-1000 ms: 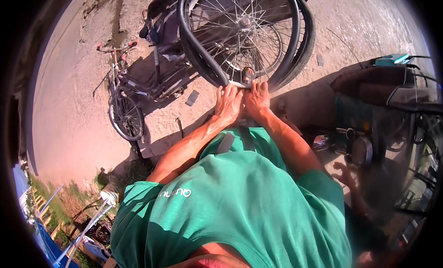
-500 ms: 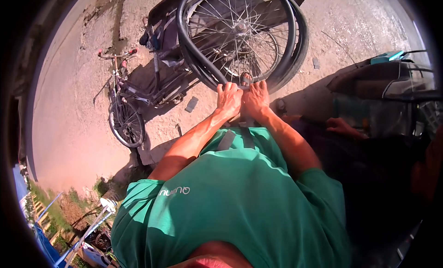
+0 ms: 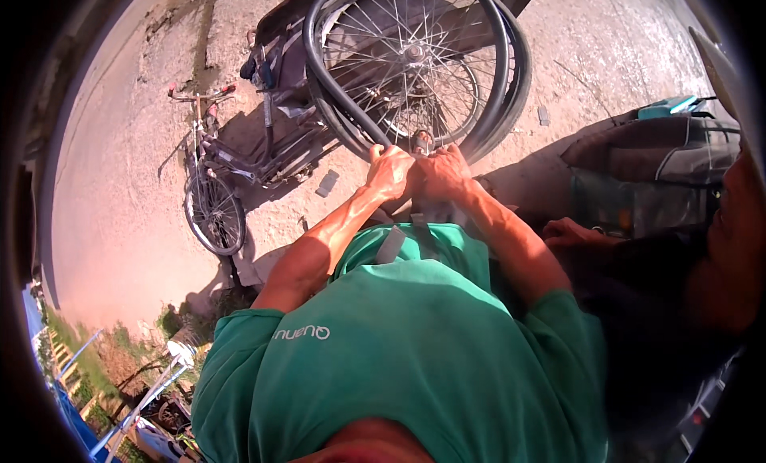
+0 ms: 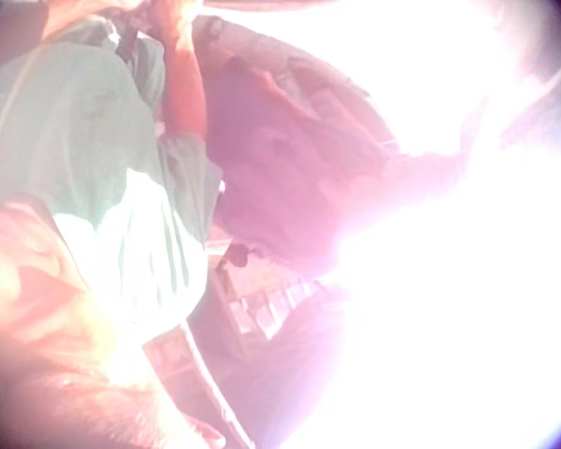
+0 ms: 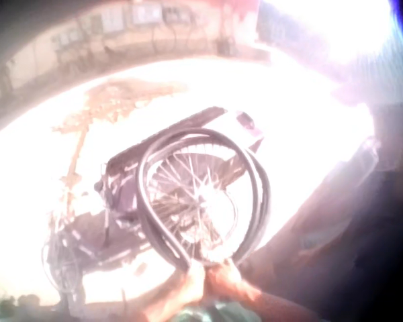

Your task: The person removes a tire from a bicycle wheel rim using a metal tool, pulls out the inner tube, and submerges the tube in a bowl of water to check for leaks.

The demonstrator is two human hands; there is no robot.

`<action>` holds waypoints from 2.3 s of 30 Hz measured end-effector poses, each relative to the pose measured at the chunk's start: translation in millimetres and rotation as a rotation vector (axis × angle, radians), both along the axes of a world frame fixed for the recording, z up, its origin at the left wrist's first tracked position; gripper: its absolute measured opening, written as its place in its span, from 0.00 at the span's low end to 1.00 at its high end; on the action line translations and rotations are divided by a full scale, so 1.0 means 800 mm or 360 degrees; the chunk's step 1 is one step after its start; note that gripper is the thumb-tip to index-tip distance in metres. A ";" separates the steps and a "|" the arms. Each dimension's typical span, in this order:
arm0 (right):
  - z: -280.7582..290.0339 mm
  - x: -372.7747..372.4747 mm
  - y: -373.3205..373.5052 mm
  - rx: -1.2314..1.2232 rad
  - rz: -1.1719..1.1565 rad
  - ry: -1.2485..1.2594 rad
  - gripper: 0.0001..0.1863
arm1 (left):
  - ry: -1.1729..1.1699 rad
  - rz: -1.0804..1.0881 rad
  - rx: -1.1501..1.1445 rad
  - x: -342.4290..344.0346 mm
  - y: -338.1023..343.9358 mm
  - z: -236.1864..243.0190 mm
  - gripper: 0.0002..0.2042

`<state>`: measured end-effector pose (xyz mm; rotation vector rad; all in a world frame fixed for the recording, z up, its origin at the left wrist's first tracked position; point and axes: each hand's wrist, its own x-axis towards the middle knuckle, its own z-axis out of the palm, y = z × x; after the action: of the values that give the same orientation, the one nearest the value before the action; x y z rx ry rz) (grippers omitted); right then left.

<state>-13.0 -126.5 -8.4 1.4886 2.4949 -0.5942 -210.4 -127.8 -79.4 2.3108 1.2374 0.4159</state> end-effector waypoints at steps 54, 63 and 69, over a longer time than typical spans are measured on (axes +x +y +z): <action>0.102 -0.004 0.088 -0.0490 0.0313 -0.0748 0.25 | 0.0013 -0.0063 -0.0087 -0.006 0.026 0.064 0.18; 0.031 0.052 0.058 -0.1122 -0.0229 0.0590 0.33 | -0.0273 -0.0058 0.0014 0.000 0.003 0.066 0.20; 0.012 0.025 0.064 -0.1499 -0.0318 0.0635 0.20 | -0.0354 -0.0140 -0.0093 -0.013 0.010 0.067 0.21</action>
<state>7.3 -75.3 0.9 1.2720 1.7686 -1.9082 -220.5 -119.4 -26.0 2.1923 1.0238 0.5802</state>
